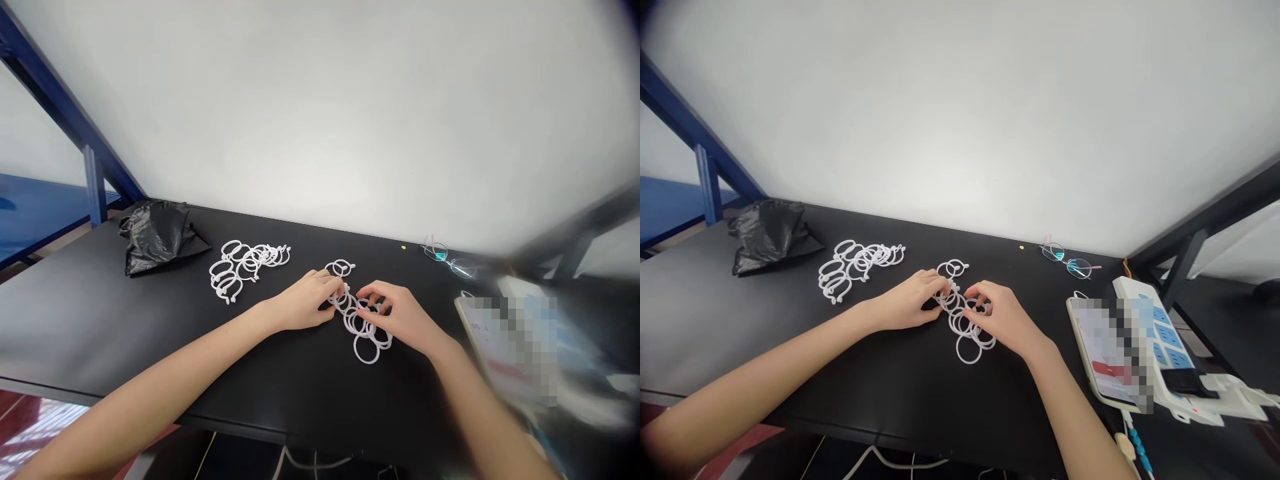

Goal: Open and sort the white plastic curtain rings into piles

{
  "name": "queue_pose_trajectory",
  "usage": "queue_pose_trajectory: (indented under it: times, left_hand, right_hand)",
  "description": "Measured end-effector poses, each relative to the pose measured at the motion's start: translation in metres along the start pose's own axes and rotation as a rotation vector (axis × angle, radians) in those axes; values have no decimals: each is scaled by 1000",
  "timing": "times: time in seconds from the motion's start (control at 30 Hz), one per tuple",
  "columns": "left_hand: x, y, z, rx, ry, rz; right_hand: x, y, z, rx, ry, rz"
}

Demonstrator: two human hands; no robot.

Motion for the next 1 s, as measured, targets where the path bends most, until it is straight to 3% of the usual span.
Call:
queue_pose_trajectory:
  times: [0.3, 0.5, 0.6, 0.77, 1.0]
  left_hand:
    - [9, 10, -4, 19, -48, -34]
    - [19, 13, -3, 92, -82, 8]
    - [19, 12, -6, 117, -101, 24]
    - [22, 14, -18, 152, -52, 58]
    - [37, 17, -27, 203, 148, 138]
  right_hand:
    - [9, -2, 12, -91, 73, -3]
    - [13, -27, 1, -68, 151, 158]
    - [7, -48, -4, -92, 333, 220]
    - [-15, -74, 4, -262, 548, 67]
    - [-11, -82, 15, -242, 409, 51]
Point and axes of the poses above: each hand's wrist, its own y-axis away from the middle knuckle, its own x-axis out of the back of the hand, z = x × y, the point moved 8 cm from there along -y, towards the middle knuckle, and after that the axes turned 2 degrees about x, right-handed, at the moved point
